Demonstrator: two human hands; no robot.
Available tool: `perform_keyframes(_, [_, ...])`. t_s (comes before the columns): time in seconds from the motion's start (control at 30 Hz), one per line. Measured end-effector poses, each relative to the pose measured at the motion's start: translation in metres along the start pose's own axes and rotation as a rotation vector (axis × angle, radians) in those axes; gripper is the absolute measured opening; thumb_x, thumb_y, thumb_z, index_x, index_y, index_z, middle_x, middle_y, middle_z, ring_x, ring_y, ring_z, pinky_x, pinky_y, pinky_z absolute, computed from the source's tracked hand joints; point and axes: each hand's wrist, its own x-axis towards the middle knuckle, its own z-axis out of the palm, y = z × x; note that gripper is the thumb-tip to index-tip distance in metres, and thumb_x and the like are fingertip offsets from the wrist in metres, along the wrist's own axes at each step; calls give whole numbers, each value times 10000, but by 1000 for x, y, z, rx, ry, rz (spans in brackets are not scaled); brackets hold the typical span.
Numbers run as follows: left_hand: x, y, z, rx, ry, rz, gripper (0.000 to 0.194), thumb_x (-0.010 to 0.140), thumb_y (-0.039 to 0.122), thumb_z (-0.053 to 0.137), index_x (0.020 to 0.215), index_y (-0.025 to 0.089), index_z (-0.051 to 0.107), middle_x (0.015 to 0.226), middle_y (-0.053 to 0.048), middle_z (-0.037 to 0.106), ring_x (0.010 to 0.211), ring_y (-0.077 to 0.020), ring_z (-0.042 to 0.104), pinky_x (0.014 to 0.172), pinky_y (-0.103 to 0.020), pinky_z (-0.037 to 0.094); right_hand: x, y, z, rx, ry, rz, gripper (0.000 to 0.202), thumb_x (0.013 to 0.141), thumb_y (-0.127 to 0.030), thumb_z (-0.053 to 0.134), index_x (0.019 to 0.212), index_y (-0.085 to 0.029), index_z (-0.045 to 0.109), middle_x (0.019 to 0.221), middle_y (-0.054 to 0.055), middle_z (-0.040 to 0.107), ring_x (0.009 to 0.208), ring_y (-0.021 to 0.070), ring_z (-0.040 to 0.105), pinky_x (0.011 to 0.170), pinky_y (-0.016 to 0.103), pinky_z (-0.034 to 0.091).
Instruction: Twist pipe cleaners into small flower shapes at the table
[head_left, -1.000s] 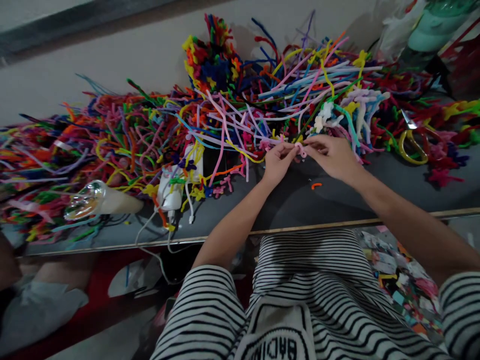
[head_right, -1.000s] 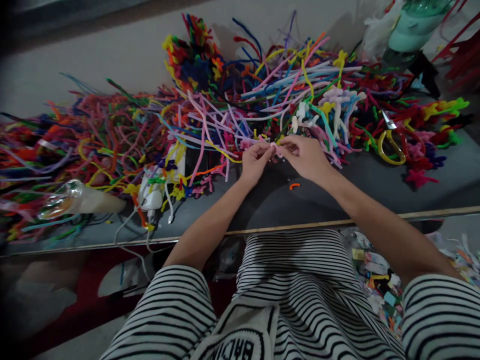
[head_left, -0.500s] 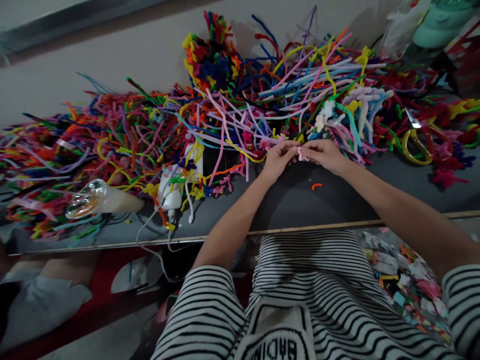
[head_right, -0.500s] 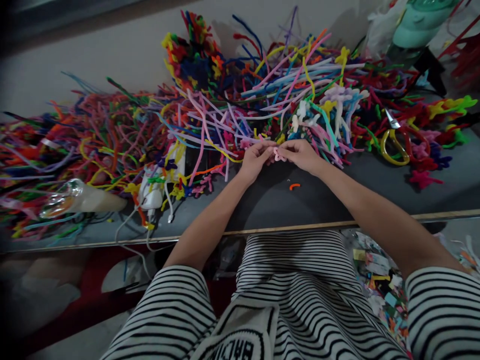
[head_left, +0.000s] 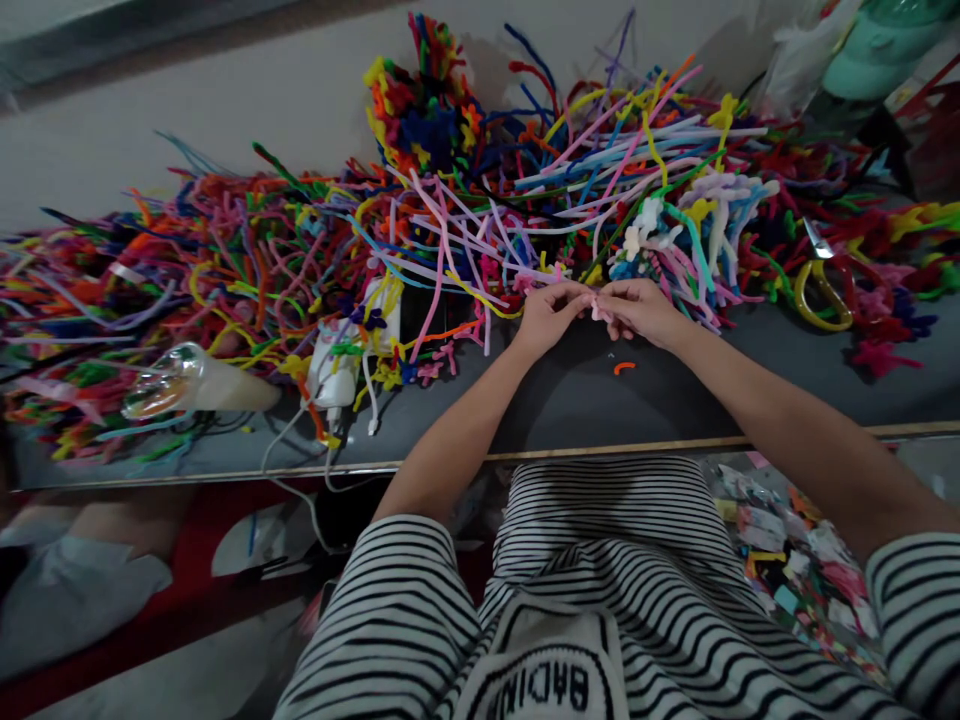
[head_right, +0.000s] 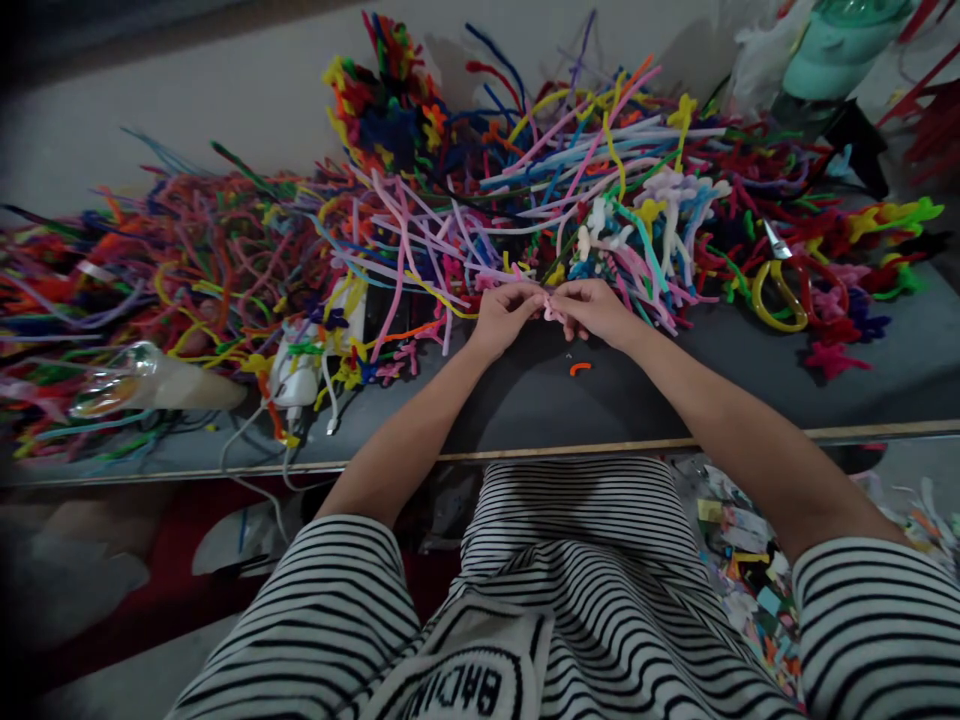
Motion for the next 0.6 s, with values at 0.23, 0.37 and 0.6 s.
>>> perform_keyframes(0.23, [-3,4,1,47,-41,17,334,793,463,866,740,151,762,648,11,681,584,-78,584,603,-205,479,-3,2,0,-106,16,-55,431,806,-617,787,766,-196,708,559,-12,578,438,102,501,384,246,315])
perform_keyframes(0.37, [-2,1,1,12,3,31,359,783,504,868,782,157,779,683,1,702,602,-83,602,607,-206,496,-2,3,2,-98,62,-73,440,797,-635,788,781,-202,710,585,-6,592,442,105,499,377,250,304])
perform_keyframes(0.6, [2,-7,-1,-2,60,-44,430,784,592,840,767,168,765,644,13,677,513,-58,534,526,-191,447,2,11,0,-227,199,-156,432,805,-633,781,828,-204,745,669,21,682,481,116,539,453,267,387])
